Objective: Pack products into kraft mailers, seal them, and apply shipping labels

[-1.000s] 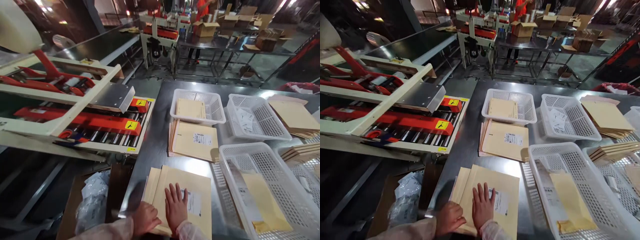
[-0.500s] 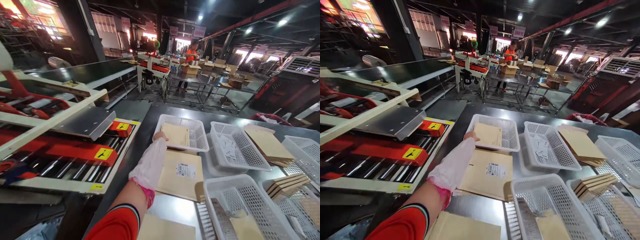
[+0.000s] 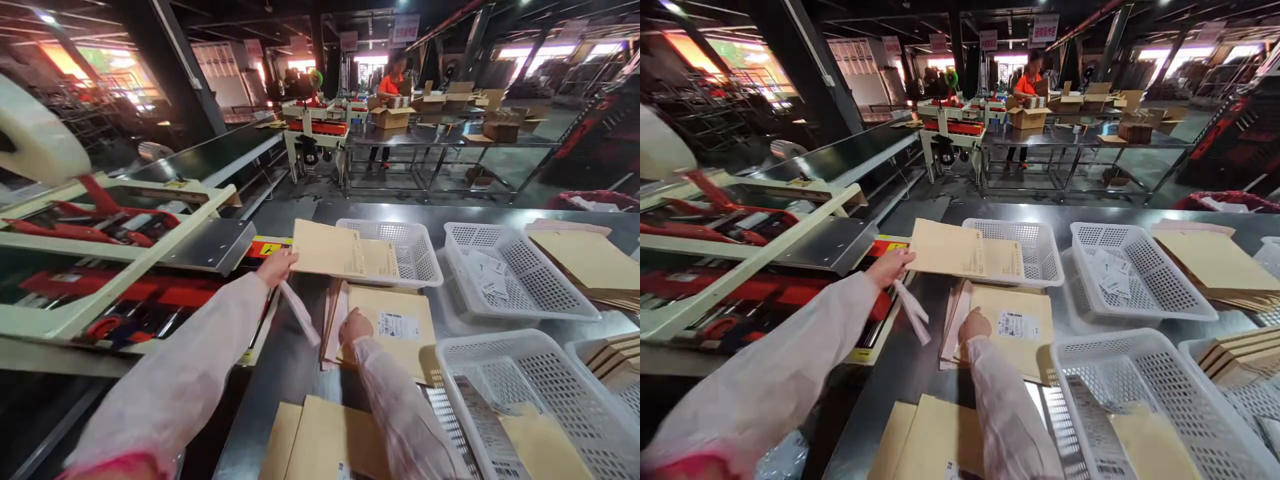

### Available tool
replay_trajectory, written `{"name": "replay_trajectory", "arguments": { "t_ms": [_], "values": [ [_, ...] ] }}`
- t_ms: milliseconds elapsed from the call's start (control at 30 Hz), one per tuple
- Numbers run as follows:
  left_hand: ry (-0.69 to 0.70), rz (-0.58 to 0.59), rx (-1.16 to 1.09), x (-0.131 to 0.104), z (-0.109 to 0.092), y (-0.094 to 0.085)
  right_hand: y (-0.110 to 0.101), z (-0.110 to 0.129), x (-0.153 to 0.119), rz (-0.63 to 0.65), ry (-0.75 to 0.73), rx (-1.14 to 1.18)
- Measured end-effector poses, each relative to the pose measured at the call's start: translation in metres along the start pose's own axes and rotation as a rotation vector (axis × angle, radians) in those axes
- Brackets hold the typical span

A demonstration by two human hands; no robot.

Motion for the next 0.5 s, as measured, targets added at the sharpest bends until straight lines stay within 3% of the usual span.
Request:
{"name": "replay_trajectory", "arguments": {
  "t_ms": [100, 200, 267, 367, 500],
  "values": [
    [-0.127, 0.079, -0.138, -0.078, 0.086, -0.017, 0.001, -0.005, -0.029, 0.039, -0.116, 0.049],
    [-0.364, 0.108, -0.444, -0.149, 0.169, -0.005, 0.003, -0.007, -0.063, 0.050, -0.218, 0.114],
    [-0.452, 0.104, -0.514, -0.186, 0.209, 0.009, 0.010, -0.005, -0.085, 0.048, -0.288, 0.151],
    [-0.467, 0.130, -0.545, -0.224, 0.240, 0.024, 0.027, 0.003, -0.120, 0.086, -0.394, 0.129],
    [-0.491, 0.181, -0.619, -0.258, 0.260, 0.032, 0.040, 0.019, -0.167, 0.286, -0.419, -0.066]
  ]
}}
Point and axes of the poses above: each hand's wrist, its own x-axis towards the middle knuckle, its own y-axis out of the palm, z = x × y, the point moved 3 cm from there along x, towards the middle knuckle, and after that the axes turned 12 degrees about x, right-handed, at the moved point
